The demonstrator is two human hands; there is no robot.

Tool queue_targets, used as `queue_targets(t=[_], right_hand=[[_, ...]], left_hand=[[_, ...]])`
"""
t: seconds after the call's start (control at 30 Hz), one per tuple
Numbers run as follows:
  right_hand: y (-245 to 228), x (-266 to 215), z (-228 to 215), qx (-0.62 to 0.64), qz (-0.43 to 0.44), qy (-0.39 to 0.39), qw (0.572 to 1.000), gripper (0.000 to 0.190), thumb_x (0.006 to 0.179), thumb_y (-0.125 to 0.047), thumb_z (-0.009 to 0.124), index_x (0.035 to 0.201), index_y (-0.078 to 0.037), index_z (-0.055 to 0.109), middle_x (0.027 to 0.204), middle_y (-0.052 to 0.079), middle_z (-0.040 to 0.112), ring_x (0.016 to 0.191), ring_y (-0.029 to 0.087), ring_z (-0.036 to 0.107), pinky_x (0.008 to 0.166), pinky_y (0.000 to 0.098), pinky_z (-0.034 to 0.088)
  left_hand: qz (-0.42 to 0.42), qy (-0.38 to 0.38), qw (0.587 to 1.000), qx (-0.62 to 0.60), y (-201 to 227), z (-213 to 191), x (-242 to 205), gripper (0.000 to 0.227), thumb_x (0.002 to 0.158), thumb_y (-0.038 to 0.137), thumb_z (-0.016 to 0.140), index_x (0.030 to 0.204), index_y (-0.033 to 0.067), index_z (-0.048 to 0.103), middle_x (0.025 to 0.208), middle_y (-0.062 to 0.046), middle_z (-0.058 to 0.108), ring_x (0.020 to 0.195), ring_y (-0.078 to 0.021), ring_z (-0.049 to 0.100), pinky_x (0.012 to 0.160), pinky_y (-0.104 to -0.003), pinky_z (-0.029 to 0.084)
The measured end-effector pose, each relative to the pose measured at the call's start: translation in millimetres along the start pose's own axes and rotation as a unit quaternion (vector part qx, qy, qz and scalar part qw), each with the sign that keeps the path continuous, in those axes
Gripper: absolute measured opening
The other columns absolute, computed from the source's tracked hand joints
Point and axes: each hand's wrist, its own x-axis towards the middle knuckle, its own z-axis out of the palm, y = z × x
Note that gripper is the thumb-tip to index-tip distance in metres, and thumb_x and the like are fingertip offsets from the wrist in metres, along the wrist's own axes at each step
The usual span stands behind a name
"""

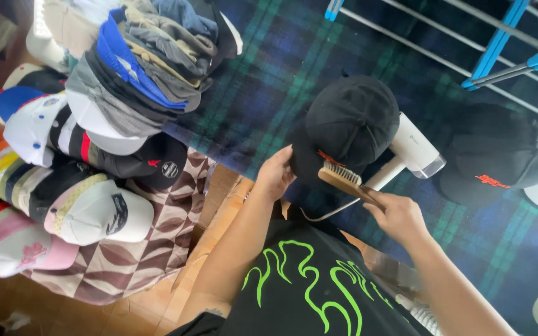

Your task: Cleaning and reshaping baseball caps using a hair dryer and a brush.

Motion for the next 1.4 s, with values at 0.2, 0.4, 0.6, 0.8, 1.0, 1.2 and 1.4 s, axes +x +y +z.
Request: queue_targets(t=[0.2,0.4,0.6,0.8,1.0,1.2,1.4], right_hand=[[-107.0,24.9,20.6,0.047,-0.063,0.047,0.996,0.054,0.096,-0.029,0.051,0.15,-0.029,0.052,0.116,0.008,0.071,0.095,0.032,0.072,0.078,0.0468,0.061],[-169.9,59.5,24.7,0.017,-0.054,0.123,0.991,0.053,0.101,-0.026,0.046,0.154,-0.024,0.048,0.107,0.005,0.062,0.081,0.03,0.07,0.068,0.0402,0.061],[-138.9,-9.6,15.1,0.027,0.018,0.053,0.998,0.052,0.101,-0.029,0.047,0.153,-0.029,0.05,0.107,0.007,0.063,0.09,0.036,0.068,0.073,0.0474,0.059],[-150.5,-9.8,32.0,-0.02,0.008,0.099,0.995,0.052,0.102,-0.032,0.049,0.154,-0.03,0.05,0.103,0.001,0.064,0.093,0.028,0.069,0.075,0.0415,0.059],[-229.6,71.9,9.9,-0.072,-0.07,0.262,0.96,0.053,0.107,-0.027,0.041,0.159,-0.03,0.048,0.089,0.001,0.058,0.07,0.026,0.066,0.057,0.0394,0.057],[-241.6,63.2,-36.0,-0.047,-0.063,0.287,0.955,0.05,0.107,-0.025,0.048,0.157,-0.028,0.055,0.09,-0.004,0.058,0.072,0.02,0.065,0.06,0.0329,0.057],[-224.5,34.7,-40.3,-0.034,-0.033,0.176,0.983,0.03,0.099,-0.033,0.061,0.123,-0.027,0.078,0.08,-0.002,0.066,0.071,0.028,0.069,0.059,0.0389,0.055]], left_hand=[[-0.027,-0.046,0.996,0.076,0.6,-16.6,11.6,0.034,0.103,0.023,0.063,0.135,0.0105,0.064,0.114,-0.012,0.071,0.099,-0.0275,0.074,0.086,-0.04,0.063],[-0.018,-0.1,0.99,0.096,1.8,-20.2,18.6,0.033,0.105,0.018,0.06,0.135,0.0051,0.062,0.109,-0.017,0.072,0.099,-0.0296,0.074,0.089,-0.046,0.061],[-0.011,-0.103,0.977,0.189,8.1,-34.5,27.6,0.035,0.099,0.009,0.064,0.133,0.0078,0.063,0.105,-0.013,0.073,0.093,-0.0252,0.075,0.084,-0.042,0.063],[0.008,-0.135,0.964,0.227,8.4,-36.5,10.1,0.034,0.095,0.009,0.067,0.129,0.0062,0.064,0.097,-0.012,0.07,0.088,-0.024,0.075,0.08,-0.037,0.064],[0.016,-0.143,0.951,0.274,14.8,-36.2,-4.7,0.03,0.097,0.012,0.064,0.125,0.0018,0.064,0.098,-0.013,0.071,0.09,-0.0219,0.074,0.08,-0.034,0.063],[-0.03,-0.136,0.945,0.296,49.5,-15.5,-49.7,0.03,0.096,0.015,0.064,0.125,0.0048,0.064,0.109,-0.015,0.07,0.097,-0.0218,0.074,0.085,-0.03,0.06],[-0.033,-0.163,0.926,0.34,22.3,-30.1,-24.5,0.021,0.098,0.02,0.065,0.116,0.0087,0.067,0.112,-0.013,0.072,0.097,-0.0218,0.075,0.083,-0.028,0.06]])
